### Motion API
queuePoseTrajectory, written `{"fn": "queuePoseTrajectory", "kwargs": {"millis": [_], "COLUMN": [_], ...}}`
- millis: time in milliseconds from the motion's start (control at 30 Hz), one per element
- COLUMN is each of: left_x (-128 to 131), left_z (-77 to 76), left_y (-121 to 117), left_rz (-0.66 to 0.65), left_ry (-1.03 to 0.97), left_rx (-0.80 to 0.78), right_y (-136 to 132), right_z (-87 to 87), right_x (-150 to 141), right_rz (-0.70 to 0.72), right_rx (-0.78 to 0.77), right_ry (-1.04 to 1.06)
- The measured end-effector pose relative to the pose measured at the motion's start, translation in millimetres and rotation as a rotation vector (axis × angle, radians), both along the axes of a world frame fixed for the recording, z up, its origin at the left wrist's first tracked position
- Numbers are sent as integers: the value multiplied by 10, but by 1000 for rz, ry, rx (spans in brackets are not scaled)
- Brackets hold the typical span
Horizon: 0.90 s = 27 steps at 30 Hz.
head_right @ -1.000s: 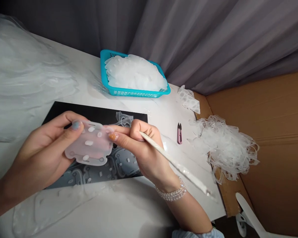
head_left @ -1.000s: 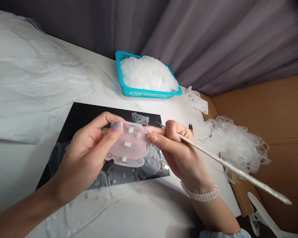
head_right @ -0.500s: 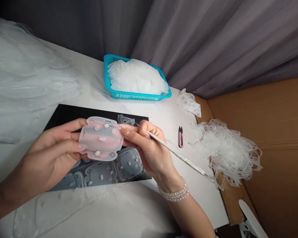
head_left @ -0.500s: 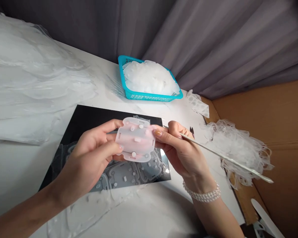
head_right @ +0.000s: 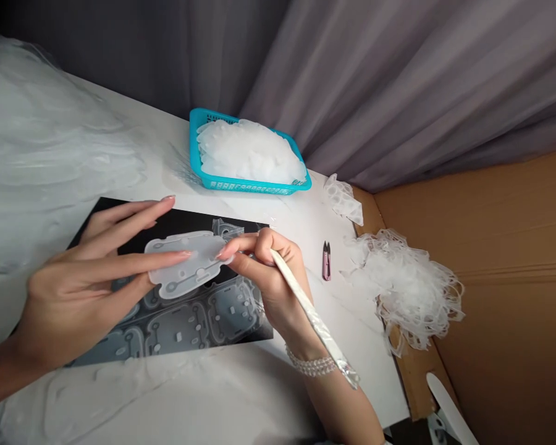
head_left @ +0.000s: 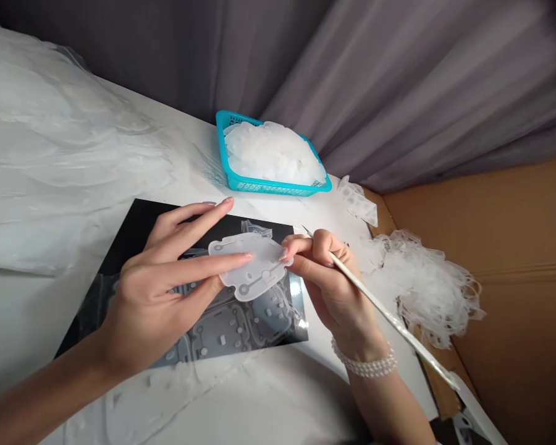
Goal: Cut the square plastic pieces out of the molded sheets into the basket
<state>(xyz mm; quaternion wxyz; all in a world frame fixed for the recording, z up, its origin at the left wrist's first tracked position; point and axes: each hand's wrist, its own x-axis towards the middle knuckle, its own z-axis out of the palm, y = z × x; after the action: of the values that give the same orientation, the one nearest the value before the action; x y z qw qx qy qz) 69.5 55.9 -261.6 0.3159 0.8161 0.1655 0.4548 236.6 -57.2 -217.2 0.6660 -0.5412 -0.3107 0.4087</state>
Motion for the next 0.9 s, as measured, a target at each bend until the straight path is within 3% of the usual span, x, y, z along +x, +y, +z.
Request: {"fn": "queuePoseTrajectory", "kwargs": {"millis": [133,200,267,367,467,600,733,800,900], "left_x": [4,10,14,27,57,84,77,71,62], "left_z": [-4,-4,-23,-101,-207,-276,-252,-237,-245], "left_y": [-7,-9,-2,36,111,214,243,237,225], "left_rz": [18,-4,-66,-154,-106,9,23,34,29], "left_ry": [-12,-4,50,181,263,308,335,340,410], "left_rx": [32,-34,-201,-574,-800,-788,-731,-680,-547], "right_y": [-6,-15,-35,-44,120,769,1431,1528,1293], "right_z": [-2,-8,-13,-20,-17,1,-60,-103,-170], "right_x": [12,3,-18,1,197,620,885,927,925], "right_rz": [-21,-35,-38,-80,-217,-321,-326,-367,-435], "right_rx": [-5,-18,-34,-76,-65,17,-51,-73,-117], "right_ry": [-49,-154,-318,-537,-644,-696,-867,-911,-966]}}
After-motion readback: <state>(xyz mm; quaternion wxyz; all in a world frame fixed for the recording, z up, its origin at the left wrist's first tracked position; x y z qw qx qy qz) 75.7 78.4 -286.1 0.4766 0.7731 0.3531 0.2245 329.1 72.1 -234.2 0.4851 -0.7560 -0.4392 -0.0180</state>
